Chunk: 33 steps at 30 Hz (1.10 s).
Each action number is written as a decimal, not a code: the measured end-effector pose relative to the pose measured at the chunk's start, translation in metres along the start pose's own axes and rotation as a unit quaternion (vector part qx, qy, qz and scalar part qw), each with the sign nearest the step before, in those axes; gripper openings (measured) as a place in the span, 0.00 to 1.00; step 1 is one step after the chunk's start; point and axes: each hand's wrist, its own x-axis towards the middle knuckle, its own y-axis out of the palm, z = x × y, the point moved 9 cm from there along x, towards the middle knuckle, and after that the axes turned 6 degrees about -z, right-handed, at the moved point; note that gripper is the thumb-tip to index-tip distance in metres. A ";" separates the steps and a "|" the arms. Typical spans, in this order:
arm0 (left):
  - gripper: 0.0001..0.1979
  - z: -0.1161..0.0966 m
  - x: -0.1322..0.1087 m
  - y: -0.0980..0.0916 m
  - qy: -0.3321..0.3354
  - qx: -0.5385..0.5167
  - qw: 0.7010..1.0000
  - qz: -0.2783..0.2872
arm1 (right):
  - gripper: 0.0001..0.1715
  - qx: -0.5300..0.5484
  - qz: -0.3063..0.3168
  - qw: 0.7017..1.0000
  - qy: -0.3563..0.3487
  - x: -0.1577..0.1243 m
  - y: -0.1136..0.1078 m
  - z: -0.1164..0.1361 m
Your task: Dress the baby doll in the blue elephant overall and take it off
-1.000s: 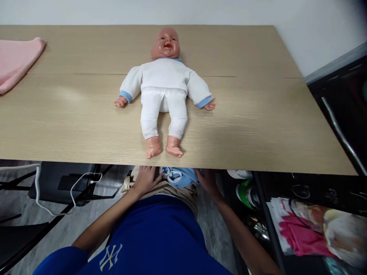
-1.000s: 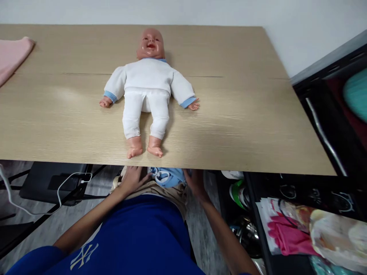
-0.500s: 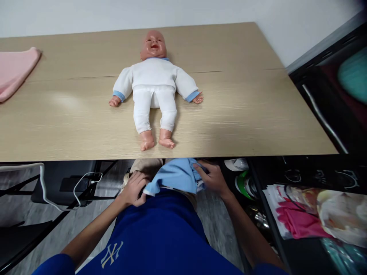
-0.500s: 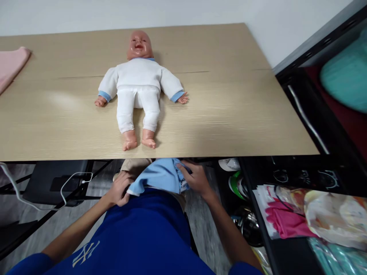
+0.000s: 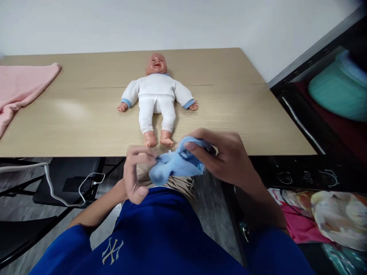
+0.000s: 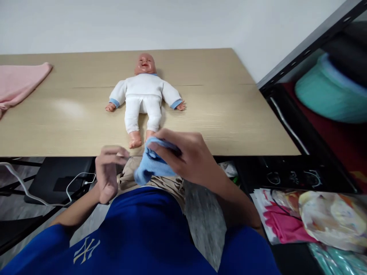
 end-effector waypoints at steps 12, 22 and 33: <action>0.39 0.037 0.070 0.020 -0.206 -0.141 0.967 0.049 | 0.29 0.254 0.073 0.962 0.067 0.059 0.025 -0.039; 0.46 0.081 0.082 -0.015 -0.168 -0.032 0.983 0.070 | 0.20 0.216 0.165 0.961 0.060 0.022 0.045 -0.059; 0.22 0.054 0.143 0.040 -0.140 -0.064 0.920 0.360 | 0.31 0.105 0.280 0.930 0.215 0.059 0.049 -0.047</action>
